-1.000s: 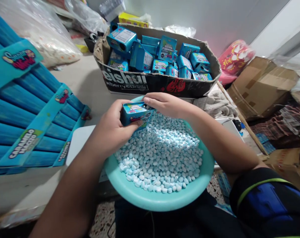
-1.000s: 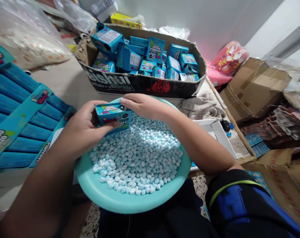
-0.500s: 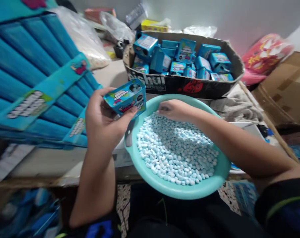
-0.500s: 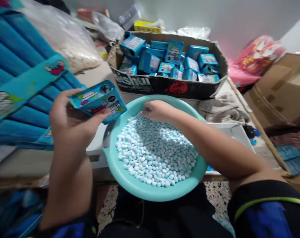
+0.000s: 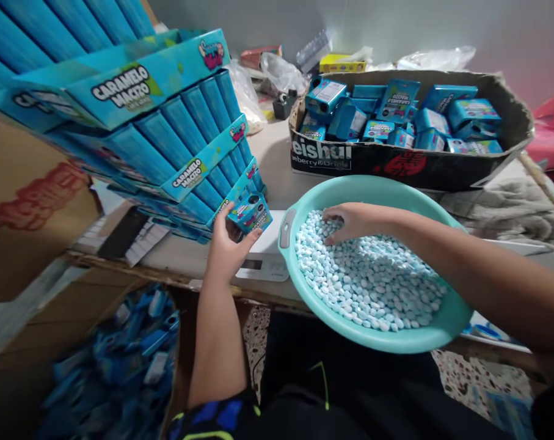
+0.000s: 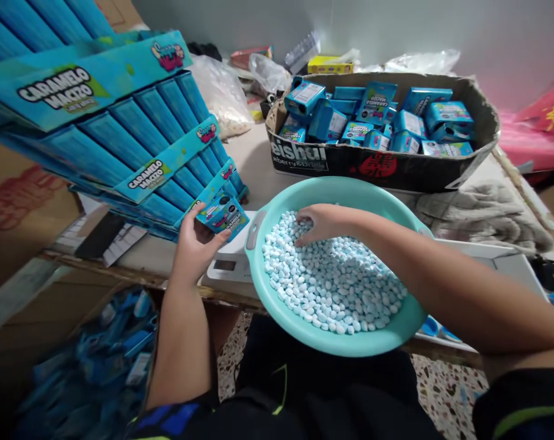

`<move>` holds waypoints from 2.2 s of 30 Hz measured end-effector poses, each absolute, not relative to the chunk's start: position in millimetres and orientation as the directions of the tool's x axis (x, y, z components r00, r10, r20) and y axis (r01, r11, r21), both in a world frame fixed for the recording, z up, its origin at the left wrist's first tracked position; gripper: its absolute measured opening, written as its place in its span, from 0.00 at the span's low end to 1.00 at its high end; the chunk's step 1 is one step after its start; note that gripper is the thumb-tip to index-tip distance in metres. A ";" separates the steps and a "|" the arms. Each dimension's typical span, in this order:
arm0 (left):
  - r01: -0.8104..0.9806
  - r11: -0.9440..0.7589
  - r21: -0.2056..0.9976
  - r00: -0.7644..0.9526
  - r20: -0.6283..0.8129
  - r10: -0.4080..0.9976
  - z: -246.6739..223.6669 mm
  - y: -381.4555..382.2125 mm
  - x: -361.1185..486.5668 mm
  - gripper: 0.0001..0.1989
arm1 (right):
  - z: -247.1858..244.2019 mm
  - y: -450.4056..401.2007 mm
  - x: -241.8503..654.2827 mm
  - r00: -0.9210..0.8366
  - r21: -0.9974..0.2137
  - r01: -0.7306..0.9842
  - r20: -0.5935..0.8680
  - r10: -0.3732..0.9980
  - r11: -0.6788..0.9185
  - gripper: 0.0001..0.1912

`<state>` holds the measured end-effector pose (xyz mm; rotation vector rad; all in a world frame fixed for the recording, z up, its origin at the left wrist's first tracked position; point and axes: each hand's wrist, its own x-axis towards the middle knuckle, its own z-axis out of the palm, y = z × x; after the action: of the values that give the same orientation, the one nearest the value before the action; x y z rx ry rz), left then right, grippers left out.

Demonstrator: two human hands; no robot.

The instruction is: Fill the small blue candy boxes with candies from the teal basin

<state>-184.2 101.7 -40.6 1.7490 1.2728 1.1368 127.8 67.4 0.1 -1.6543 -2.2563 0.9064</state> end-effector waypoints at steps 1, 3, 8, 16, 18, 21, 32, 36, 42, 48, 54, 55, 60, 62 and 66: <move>0.346 -0.274 0.898 0.129 0.243 0.961 -39.0 95.5 -187.6 0.39 | 1.8 67.0 127.7 -0.370 -0.562 0.802 -0.197 0.908 0.205 0.19; 0.370 -0.238 0.898 0.042 0.240 0.970 -37.1 81.9 -196.7 0.34 | 5.7 65.0 127.2 -0.399 -0.522 0.817 -0.203 0.894 0.246 0.15; 0.586 -0.144 0.797 -0.248 0.346 0.905 -60.2 59.1 -226.1 0.20 | 11.5 58.4 126.8 -0.402 -0.435 0.848 -0.157 0.902 0.302 0.09; 0.563 -0.149 0.813 -0.516 0.487 0.705 -107.1 68.7 -246.7 0.14 | 17.1 59.7 129.7 -0.421 -0.445 0.837 -0.154 0.894 0.318 0.11; 0.581 -0.136 0.803 -0.481 0.473 0.739 -104.5 68.7 -245.6 0.14 | 19.4 59.1 129.2 -0.414 -0.457 0.834 -0.146 0.899 0.309 0.11; 0.593 -0.120 0.796 -0.477 0.467 0.745 -100.1 67.1 -244.2 0.14 | 21.7 58.4 128.9 -0.420 -0.477 0.820 -0.123 0.899 0.317 0.10; 0.598 -0.104 0.794 -0.471 0.453 0.757 -105.6 69.2 -248.5 0.16 | 23.4 59.6 132.9 -0.392 -0.553 0.757 0.040 0.919 0.347 0.08; 0.597 -0.102 0.796 -0.483 0.458 0.746 -104.8 68.2 -247.4 0.16 | 24.2 58.7 130.8 -0.397 -0.551 0.758 0.036 0.917 0.350 0.08; 0.578 -0.117 0.808 -0.495 0.461 0.737 -103.1 67.7 -243.8 0.17 | 23.6 57.0 131.6 -0.416 -0.533 0.755 0.059 0.907 0.381 0.08; 0.564 -0.114 0.818 -0.504 0.450 0.737 -102.8 67.6 -242.9 0.17 | 21.8 58.2 132.7 -0.415 -0.543 0.753 0.050 0.909 0.373 0.08; 0.563 -0.114 0.819 -0.507 0.451 0.735 -104.3 67.6 -244.7 0.17 | 20.4 58.4 133.5 -0.409 -0.549 0.750 0.053 0.911 0.369 0.08; 0.566 -0.111 0.817 -0.506 0.451 0.736 -104.2 67.4 -244.8 0.17 | 20.7 58.2 133.6 -0.405 -0.550 0.752 0.052 0.913 0.365 0.08; 0.586 -0.073 0.807 -0.508 0.437 0.743 -103.2 67.5 -244.2 0.18 | 23.7 57.3 133.5 -0.400 -0.541 0.756 0.062 0.914 0.368 0.08; 0.589 -0.074 0.805 -0.503 0.436 0.746 -104.0 67.9 -244.1 0.17 | 24.9 57.3 133.2 -0.401 -0.540 0.757 0.059 0.914 0.367 0.08; 0.610 -0.064 0.790 -0.501 0.447 0.741 -107.5 66.0 -246.3 0.15 | 24.8 59.4 133.4 -0.392 -0.546 0.767 0.018 0.920 0.337 0.09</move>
<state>-246.3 66.0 -107.5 1.4993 2.0604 1.6184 133.4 59.4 24.8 -1.5002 -2.2830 0.6635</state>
